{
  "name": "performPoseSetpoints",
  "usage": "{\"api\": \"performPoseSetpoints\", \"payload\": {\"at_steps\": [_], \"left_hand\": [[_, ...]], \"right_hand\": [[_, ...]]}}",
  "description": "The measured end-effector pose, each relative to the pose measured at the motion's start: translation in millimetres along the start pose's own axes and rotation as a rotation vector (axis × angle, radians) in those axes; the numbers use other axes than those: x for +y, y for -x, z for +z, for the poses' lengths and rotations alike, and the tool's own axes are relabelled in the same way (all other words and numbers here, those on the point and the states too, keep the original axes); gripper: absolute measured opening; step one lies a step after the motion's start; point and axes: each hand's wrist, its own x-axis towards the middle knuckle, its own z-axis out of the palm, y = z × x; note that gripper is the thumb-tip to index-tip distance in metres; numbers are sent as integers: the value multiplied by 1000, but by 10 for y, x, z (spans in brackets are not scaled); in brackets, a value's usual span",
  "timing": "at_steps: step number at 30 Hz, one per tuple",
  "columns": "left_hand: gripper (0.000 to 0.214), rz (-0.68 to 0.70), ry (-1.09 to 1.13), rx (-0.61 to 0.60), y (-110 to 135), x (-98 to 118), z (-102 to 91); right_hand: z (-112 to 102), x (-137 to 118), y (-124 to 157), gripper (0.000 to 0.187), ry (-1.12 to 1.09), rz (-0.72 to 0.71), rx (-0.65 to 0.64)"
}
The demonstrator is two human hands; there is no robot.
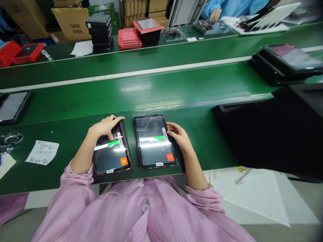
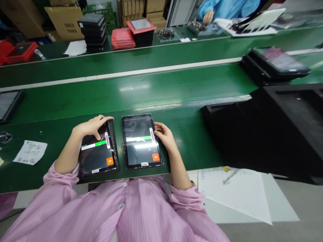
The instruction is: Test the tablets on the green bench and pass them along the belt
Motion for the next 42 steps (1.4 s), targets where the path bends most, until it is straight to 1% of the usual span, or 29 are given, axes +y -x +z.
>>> {"api": "performPoseSetpoints", "payload": {"at_steps": [3,5,11,17,24,31,37,40,42], "left_hand": [[130,-49,-23,5,-9,-14,13],[131,-48,-24,7,-14,-27,16],[128,-18,-4,0,-23,-71,12],[126,-9,-9,-12,-12,-59,-6],[109,8,-35,9,3,-32,-31],[109,7,-27,10,6,-45,-26],[115,16,-46,20,-41,-72,-6],[118,6,-68,35,19,-57,7],[114,-9,-87,82,136,-82,38]], "right_hand": [[0,5,2,42,7,-7,2],[-1,7,4,42,12,-12,4],[-9,10,5,43,37,-24,-11],[-6,-4,9,42,18,-7,-6],[4,-29,20,42,1,4,1],[-3,-37,24,42,9,-7,-1],[-8,-16,3,42,20,-20,-16],[-11,-10,-6,42,11,-21,-16],[-18,-10,-3,43,6,-22,-20]]}}
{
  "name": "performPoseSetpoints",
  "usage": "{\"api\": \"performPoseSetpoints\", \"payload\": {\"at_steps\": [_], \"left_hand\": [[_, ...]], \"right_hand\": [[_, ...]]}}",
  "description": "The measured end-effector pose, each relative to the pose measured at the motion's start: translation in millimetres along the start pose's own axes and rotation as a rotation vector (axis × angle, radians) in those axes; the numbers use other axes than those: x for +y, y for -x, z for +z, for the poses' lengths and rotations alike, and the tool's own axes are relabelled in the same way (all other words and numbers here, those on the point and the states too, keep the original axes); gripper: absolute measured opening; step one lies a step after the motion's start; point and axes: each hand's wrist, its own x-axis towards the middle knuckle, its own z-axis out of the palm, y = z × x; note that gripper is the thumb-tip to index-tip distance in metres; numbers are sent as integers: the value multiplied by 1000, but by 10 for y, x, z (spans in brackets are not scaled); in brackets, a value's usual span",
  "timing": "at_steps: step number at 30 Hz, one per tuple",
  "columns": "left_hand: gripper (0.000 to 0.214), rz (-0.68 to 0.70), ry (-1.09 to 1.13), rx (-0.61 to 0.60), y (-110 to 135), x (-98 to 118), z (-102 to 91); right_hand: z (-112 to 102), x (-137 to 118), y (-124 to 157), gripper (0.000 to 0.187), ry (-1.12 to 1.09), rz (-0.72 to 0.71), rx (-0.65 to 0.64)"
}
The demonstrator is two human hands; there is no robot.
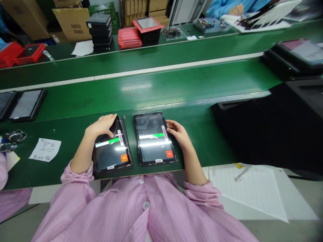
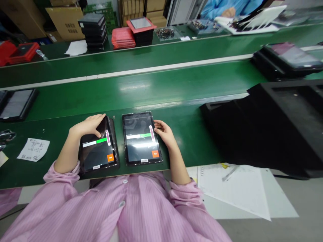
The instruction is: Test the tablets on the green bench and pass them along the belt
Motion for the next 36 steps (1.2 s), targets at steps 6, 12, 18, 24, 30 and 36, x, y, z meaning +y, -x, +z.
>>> {"api": "performPoseSetpoints", "payload": {"at_steps": [6,12,18,24,30,36], "left_hand": [[126,-163,28,54,515,-307,246],[120,-136,129,277,970,-363,433],[88,-212,472,453,1266,-205,904],[67,-473,1046,669,1057,-164,1436],[85,-417,1156,750,1056,-135,1540],[116,17,1260,604,1198,-132,1535]], "right_hand": [[-5,15,5,43,-23,-11,10],[-10,-44,45,40,-26,-36,46],[-7,-322,436,30,288,-246,107],[435,-521,720,38,806,-476,-169],[538,-495,757,51,939,-499,-72],[305,-554,897,42,959,-588,-102]]}}
